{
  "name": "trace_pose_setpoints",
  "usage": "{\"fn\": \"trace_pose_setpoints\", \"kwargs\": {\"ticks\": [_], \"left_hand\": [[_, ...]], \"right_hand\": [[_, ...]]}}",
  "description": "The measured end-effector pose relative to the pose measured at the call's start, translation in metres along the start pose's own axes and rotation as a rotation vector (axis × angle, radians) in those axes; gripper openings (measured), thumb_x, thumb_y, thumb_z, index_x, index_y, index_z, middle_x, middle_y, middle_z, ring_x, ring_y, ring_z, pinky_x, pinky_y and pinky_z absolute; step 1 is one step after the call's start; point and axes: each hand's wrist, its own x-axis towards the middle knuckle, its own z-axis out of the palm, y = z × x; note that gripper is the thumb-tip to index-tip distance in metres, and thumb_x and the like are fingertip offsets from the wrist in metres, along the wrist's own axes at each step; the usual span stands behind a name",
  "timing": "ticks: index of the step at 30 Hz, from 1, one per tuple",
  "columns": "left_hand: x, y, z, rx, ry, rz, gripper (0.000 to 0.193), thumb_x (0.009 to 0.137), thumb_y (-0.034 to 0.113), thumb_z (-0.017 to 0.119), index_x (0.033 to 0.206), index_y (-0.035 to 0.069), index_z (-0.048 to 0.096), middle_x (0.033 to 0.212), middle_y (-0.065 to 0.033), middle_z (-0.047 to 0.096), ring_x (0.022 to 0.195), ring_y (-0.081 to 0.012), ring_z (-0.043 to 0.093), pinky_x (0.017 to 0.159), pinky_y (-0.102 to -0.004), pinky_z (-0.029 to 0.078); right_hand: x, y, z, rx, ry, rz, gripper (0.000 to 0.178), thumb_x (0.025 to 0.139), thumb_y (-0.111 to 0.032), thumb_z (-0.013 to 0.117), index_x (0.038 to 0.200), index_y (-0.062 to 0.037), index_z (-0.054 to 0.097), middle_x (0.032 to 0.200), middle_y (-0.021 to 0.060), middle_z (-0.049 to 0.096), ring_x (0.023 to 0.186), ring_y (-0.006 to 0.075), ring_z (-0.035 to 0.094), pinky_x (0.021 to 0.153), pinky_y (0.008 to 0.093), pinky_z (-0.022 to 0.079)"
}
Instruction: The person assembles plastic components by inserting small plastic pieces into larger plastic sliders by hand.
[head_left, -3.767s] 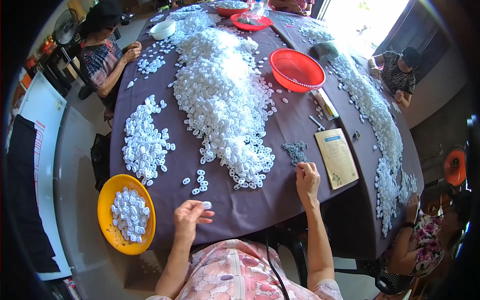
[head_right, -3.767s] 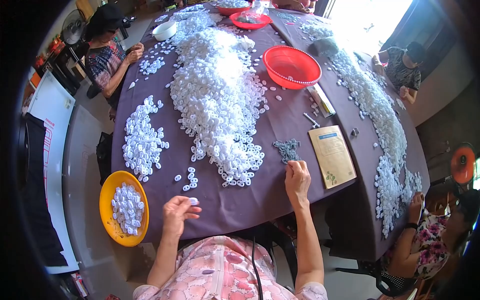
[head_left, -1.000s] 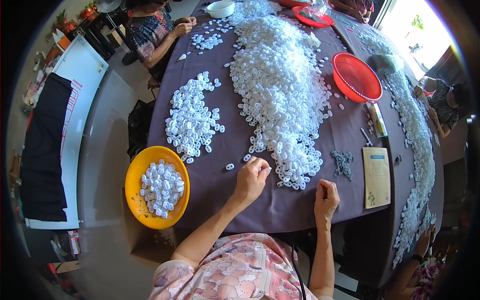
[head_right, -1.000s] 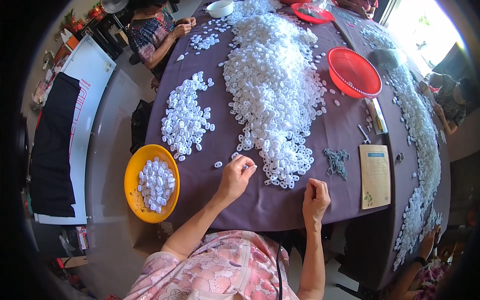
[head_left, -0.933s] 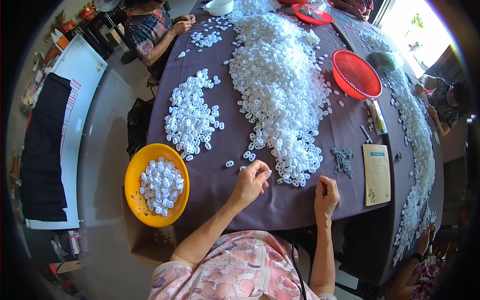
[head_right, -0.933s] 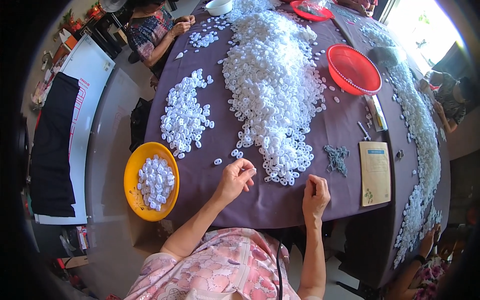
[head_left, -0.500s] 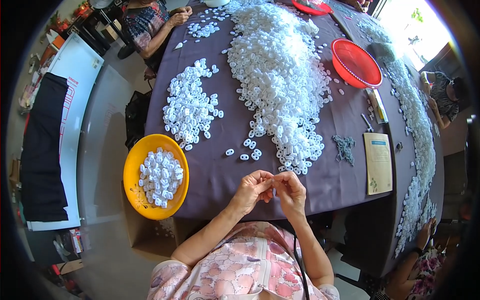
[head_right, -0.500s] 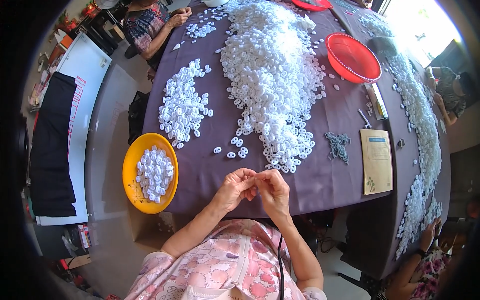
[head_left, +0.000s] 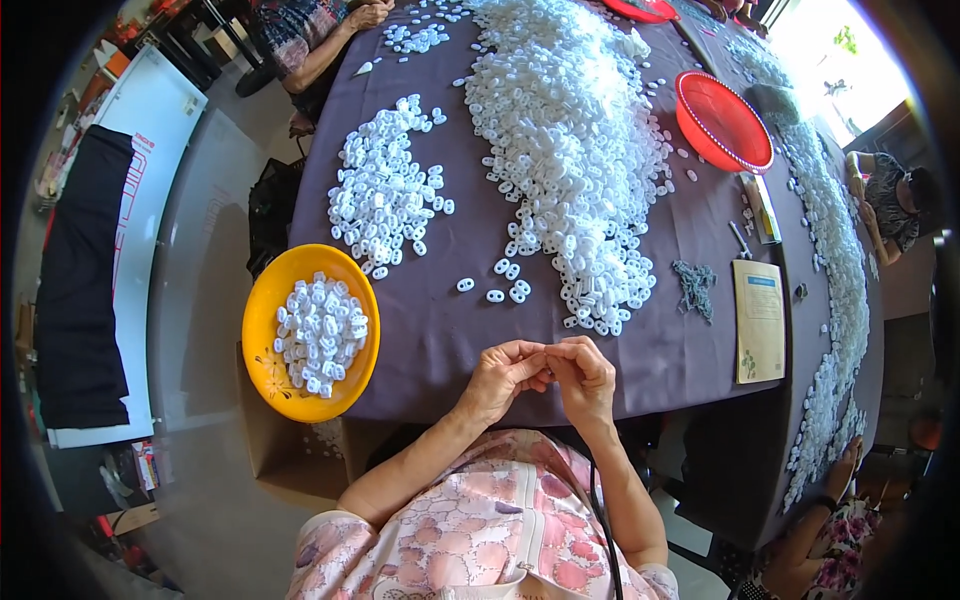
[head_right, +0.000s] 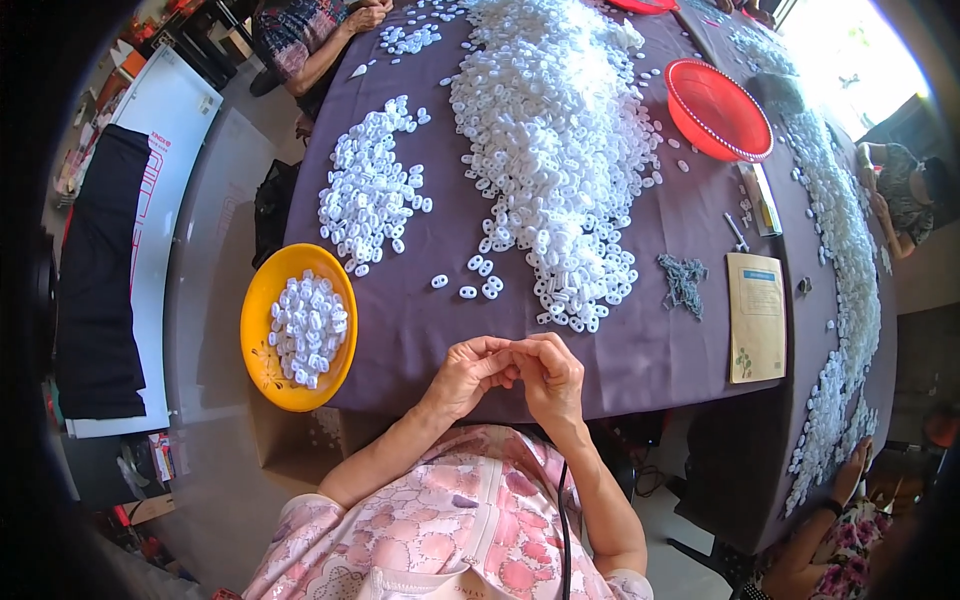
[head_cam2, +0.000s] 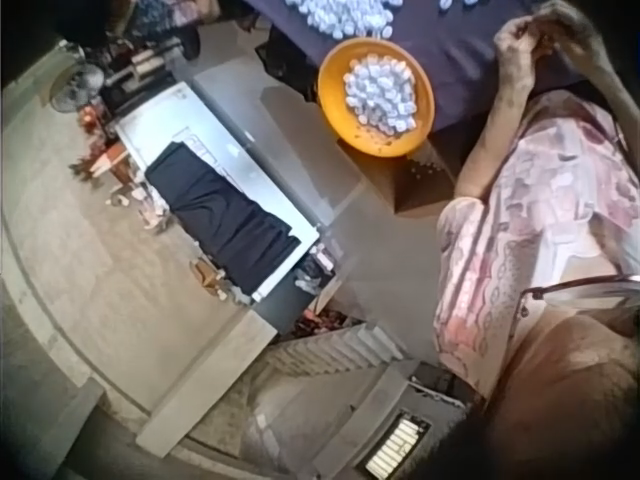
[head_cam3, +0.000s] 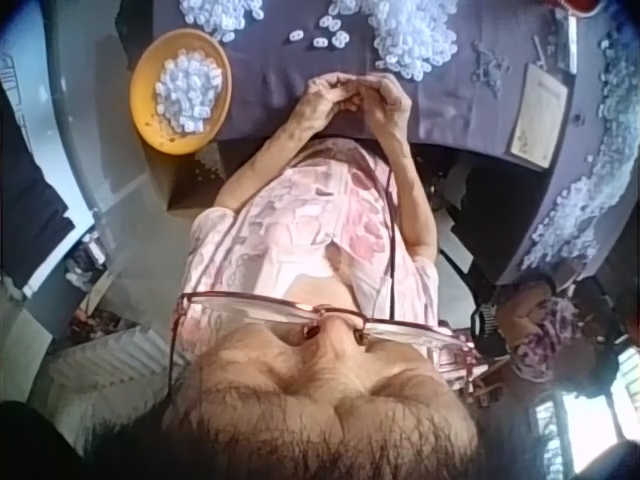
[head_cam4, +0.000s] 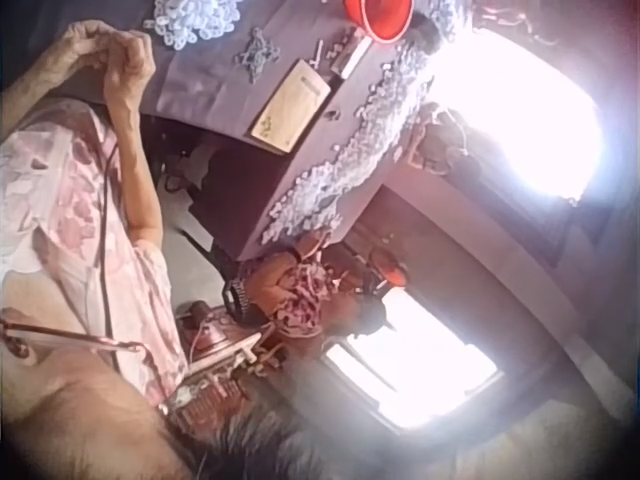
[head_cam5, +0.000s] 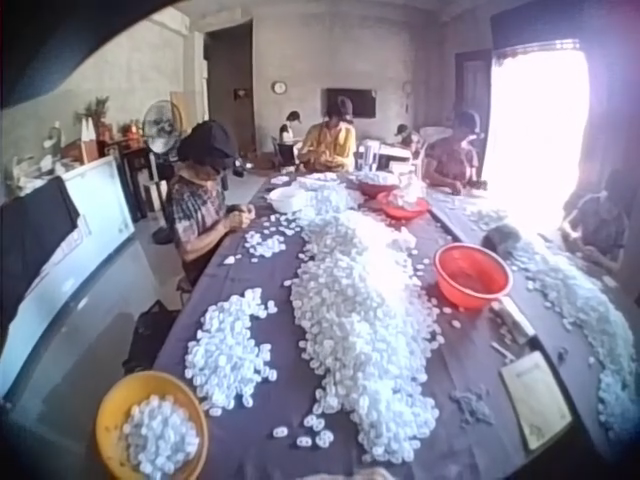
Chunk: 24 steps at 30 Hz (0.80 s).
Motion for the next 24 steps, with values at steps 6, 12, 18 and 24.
{"fn": "trace_pose_setpoints", "kwargs": {"ticks": [6, 12, 18, 24], "left_hand": [[-0.002, 0.003, 0.005, 0.157, 0.12, 0.001, 0.017, 0.087, 0.013, 0.06, 0.096, -0.001, 0.062, 0.08, -0.0088, 0.066, 0.065, -0.014, 0.064, 0.058, -0.0247, 0.055], [-0.002, 0.003, 0.001, 0.156, 0.121, 0.002, 0.016, 0.087, 0.014, 0.061, 0.092, -0.001, 0.062, 0.079, -0.0094, 0.065, 0.062, -0.0143, 0.064, 0.056, -0.0248, 0.055], [-0.002, -0.002, 0.0, 0.197, 0.135, 0.024, 0.016, 0.088, 0.015, 0.06, 0.092, 0.0, 0.06, 0.078, -0.0078, 0.064, 0.061, -0.0128, 0.063, 0.055, -0.0237, 0.055], [-0.002, -0.004, 0.0, 0.252, 0.14, 0.039, 0.016, 0.088, 0.016, 0.06, 0.092, 0.0, 0.06, 0.077, -0.0055, 0.062, 0.06, -0.0112, 0.061, 0.054, -0.0227, 0.053]], "right_hand": [[-0.009, 0.013, 0.001, 0.388, 0.041, 0.259, 0.01, 0.084, 0.006, 0.056, 0.092, 0.0021, 0.06, 0.085, 0.0017, 0.057, 0.075, 0.0066, 0.057, 0.067, 0.0199, 0.047], [-0.007, 0.011, 0.001, 0.323, 0.012, 0.208, 0.013, 0.083, 0.009, 0.056, 0.094, 0.002, 0.059, 0.088, 0.0017, 0.056, 0.076, 0.007, 0.057, 0.069, 0.0193, 0.046], [-0.009, 0.015, 0.001, 0.25, -0.005, 0.173, 0.016, 0.082, 0.012, 0.054, 0.093, 0.0019, 0.059, 0.087, 0.0024, 0.056, 0.077, 0.008, 0.058, 0.07, 0.0195, 0.047], [-0.011, 0.015, 0.001, 0.242, -0.018, 0.18, 0.016, 0.08, 0.013, 0.055, 0.092, 0.0022, 0.059, 0.087, 0.0033, 0.056, 0.077, 0.0086, 0.058, 0.069, 0.0199, 0.047]]}}
